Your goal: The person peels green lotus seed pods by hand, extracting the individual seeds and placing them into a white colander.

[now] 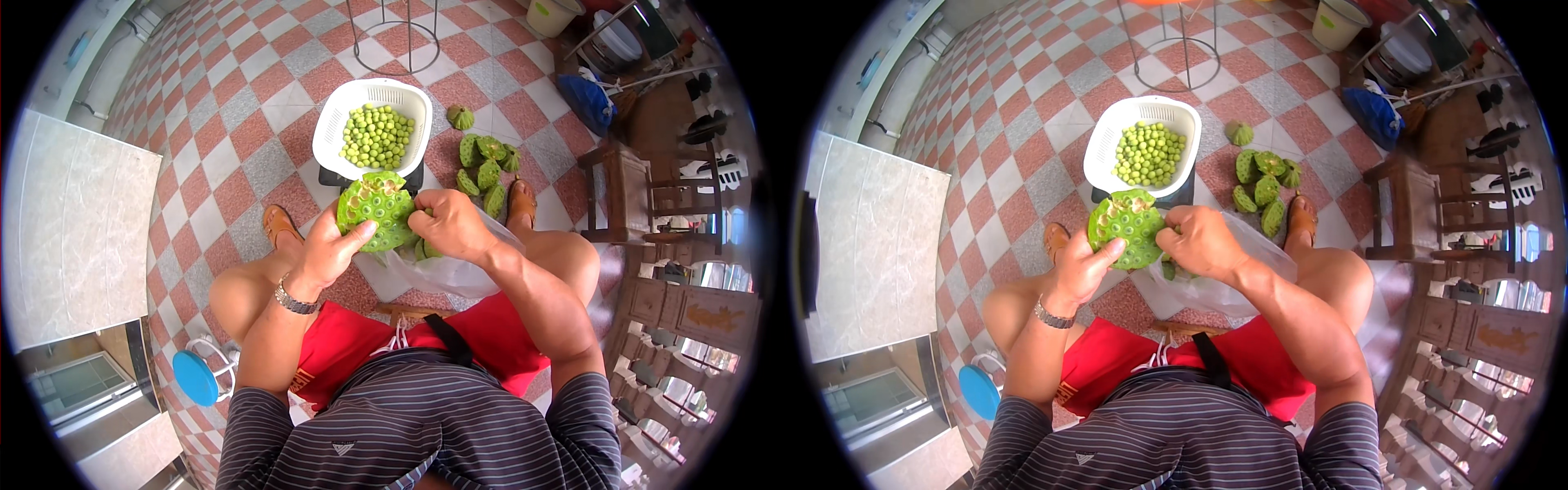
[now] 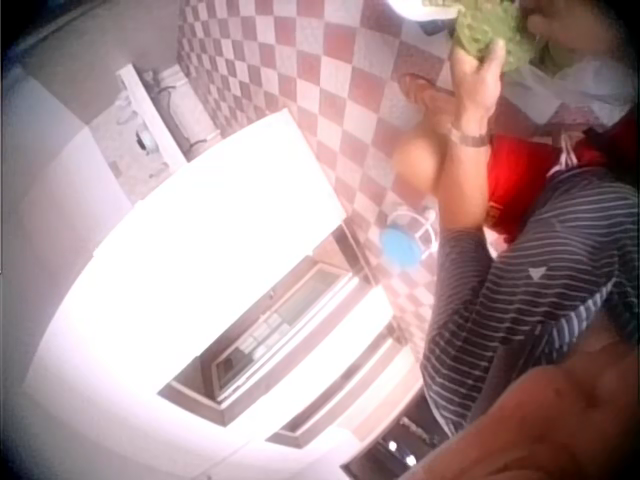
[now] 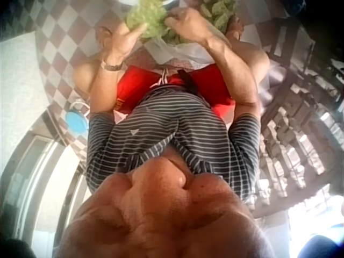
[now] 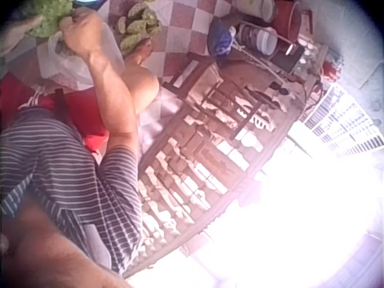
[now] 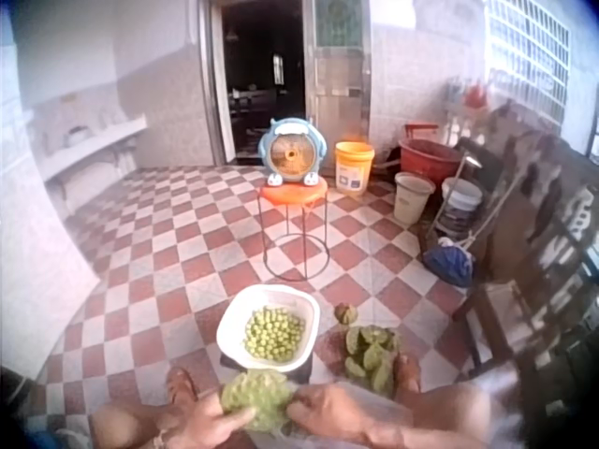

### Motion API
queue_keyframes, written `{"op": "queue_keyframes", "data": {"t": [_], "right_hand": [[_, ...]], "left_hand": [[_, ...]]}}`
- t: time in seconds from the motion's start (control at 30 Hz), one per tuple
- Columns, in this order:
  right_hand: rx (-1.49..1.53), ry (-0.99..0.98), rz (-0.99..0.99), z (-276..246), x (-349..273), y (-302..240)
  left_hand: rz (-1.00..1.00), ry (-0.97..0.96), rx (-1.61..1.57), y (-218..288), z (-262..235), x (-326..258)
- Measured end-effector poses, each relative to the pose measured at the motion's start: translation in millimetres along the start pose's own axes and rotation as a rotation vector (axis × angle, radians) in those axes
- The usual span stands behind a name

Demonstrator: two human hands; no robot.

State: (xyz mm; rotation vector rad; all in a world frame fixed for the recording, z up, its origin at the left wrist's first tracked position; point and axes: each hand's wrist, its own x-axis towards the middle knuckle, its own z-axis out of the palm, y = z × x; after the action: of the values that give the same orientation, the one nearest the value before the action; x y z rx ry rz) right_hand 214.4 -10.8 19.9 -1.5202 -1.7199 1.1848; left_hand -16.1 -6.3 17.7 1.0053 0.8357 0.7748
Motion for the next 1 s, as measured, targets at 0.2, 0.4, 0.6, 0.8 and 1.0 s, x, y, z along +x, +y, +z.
{"op": "queue_keyframes", "data": {"t": [0.2, 0.4, 0.6, 0.8, 1.0], "right_hand": [[0.451, -0.092, 0.092, -2.5, -3.1, 0.7], [0.707, -0.165, 0.189, -10.1, -6.4, -8.2], [0.72, -0.098, 0.241, -9.2, -0.1, -1.0], [1.042, -0.186, 0.431, -6.3, 1.8, -5.6], [0.304, 0.153, -0.071, 10.3, -2.6, -2.0]], "left_hand": [[-0.046, -0.1, -0.241, 0.8, -5.8, -0.9], [-0.145, -0.187, -0.492, -4.9, -10.0, -4.1], [-0.109, -0.204, -0.537, -7.9, -5.5, -0.2], [-0.082, -0.158, -0.5, -12.0, -2.1, 0.1], [-0.065, -0.111, -0.448, -10.5, -2.1, 0.9]]}}
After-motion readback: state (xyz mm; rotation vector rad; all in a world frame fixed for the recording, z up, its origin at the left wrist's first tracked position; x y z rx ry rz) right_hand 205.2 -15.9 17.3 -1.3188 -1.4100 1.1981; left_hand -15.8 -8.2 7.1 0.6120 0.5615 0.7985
